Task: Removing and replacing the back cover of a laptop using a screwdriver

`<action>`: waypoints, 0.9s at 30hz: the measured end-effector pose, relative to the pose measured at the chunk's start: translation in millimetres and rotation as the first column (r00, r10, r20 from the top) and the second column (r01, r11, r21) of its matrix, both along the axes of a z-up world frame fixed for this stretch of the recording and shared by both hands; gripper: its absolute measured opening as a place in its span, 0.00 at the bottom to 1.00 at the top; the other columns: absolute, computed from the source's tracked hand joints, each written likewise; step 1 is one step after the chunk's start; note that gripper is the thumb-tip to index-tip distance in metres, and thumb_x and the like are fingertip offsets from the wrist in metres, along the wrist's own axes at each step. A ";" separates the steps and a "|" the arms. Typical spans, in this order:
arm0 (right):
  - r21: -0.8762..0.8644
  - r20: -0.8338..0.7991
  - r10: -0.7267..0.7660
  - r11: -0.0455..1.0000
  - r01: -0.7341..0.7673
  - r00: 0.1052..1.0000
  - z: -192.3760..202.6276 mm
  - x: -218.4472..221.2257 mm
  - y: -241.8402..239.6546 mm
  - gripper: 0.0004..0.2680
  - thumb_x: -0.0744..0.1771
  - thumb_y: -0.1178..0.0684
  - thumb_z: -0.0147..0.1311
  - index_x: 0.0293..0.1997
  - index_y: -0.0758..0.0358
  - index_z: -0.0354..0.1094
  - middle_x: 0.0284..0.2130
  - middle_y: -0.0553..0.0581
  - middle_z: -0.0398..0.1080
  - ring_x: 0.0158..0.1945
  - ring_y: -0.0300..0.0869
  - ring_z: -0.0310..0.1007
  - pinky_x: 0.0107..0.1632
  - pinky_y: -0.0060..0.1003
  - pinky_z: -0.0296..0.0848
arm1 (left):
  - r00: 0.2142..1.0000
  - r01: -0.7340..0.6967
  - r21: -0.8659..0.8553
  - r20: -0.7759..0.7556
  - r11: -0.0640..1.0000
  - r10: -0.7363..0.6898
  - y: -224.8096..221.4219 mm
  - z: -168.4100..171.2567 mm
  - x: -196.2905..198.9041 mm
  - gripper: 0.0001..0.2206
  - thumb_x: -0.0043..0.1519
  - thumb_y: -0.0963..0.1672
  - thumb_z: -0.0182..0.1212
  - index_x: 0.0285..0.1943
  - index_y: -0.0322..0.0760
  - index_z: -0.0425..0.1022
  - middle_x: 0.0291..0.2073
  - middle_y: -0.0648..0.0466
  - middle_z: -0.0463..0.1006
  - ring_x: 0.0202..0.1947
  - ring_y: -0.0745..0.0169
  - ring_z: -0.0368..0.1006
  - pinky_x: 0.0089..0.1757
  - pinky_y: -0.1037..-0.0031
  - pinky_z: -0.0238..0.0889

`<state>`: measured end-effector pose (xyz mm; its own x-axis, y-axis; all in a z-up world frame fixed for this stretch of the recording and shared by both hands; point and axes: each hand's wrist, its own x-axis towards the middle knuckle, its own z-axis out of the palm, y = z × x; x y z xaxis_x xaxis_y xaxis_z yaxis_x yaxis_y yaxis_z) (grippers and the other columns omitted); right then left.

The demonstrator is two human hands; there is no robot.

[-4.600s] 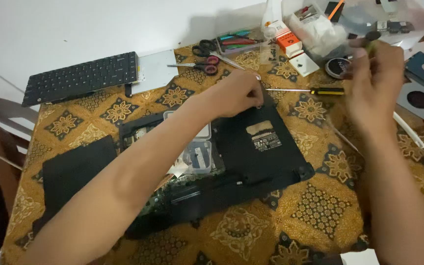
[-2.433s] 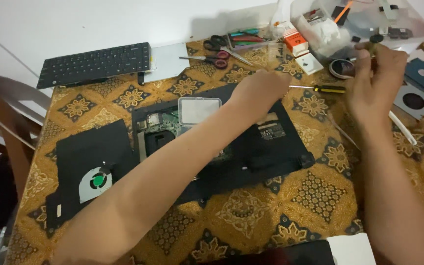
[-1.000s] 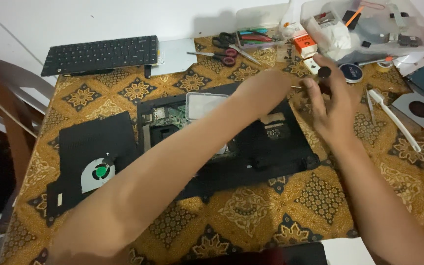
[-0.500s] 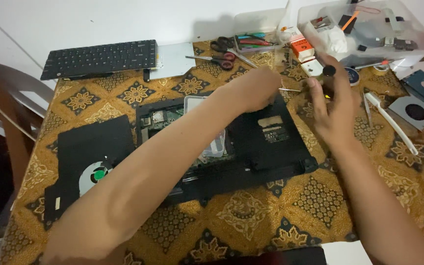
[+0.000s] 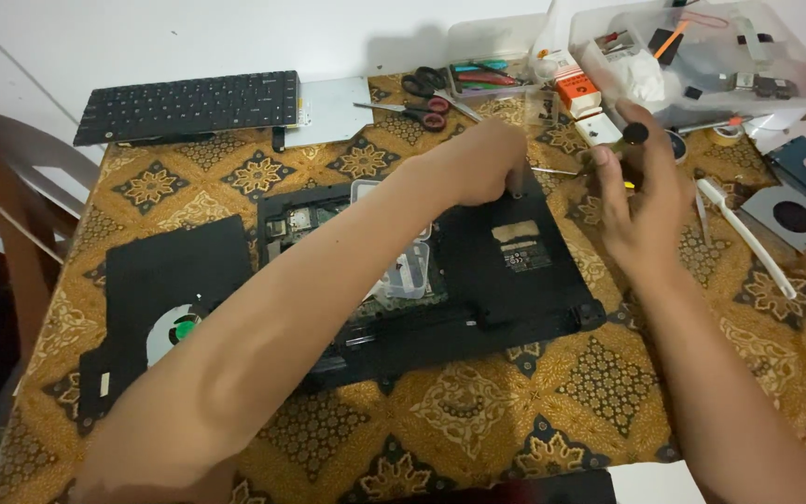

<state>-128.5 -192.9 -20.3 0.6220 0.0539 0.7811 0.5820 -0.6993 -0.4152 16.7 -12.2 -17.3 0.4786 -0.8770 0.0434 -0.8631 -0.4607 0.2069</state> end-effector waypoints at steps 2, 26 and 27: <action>0.017 -0.007 0.000 1.000 0.000 1.000 -2.3 0.7 -0.7 0.13 0.78 0.57 0.48 0.73 0.71 0.59 0.34 0.60 0.67 0.33 0.42 0.63 0.41 0.38 0.62 | 0.998 -0.055 0.024 -0.014 0.998 0.056 3.1 8.7 -9.0 0.11 0.54 0.34 0.58 0.31 0.39 0.85 0.28 0.50 0.84 0.34 0.49 0.81 0.31 0.64 0.73; 0.365 -0.087 0.118 0.928 -0.078 0.989 3.7 15.6 27.8 0.12 0.77 0.63 0.43 0.66 0.64 0.41 0.34 0.67 0.74 0.23 0.48 0.73 0.27 0.36 0.71 | 0.966 -0.232 -0.012 -0.124 0.973 0.228 94.0 86.7 -55.6 0.16 0.61 0.37 0.48 0.51 0.37 0.82 0.46 0.45 0.83 0.50 0.42 0.79 0.53 0.52 0.70; 0.431 -0.120 0.106 0.901 -0.044 0.987 9.2 12.7 31.5 0.10 0.77 0.63 0.42 0.62 0.59 0.42 0.37 0.69 0.75 0.21 0.46 0.71 0.27 0.37 0.72 | 0.951 -0.259 -0.007 -0.178 0.966 0.253 102.3 94.9 -61.3 0.17 0.65 0.37 0.49 0.60 0.35 0.78 0.55 0.49 0.82 0.55 0.55 0.79 0.58 0.60 0.69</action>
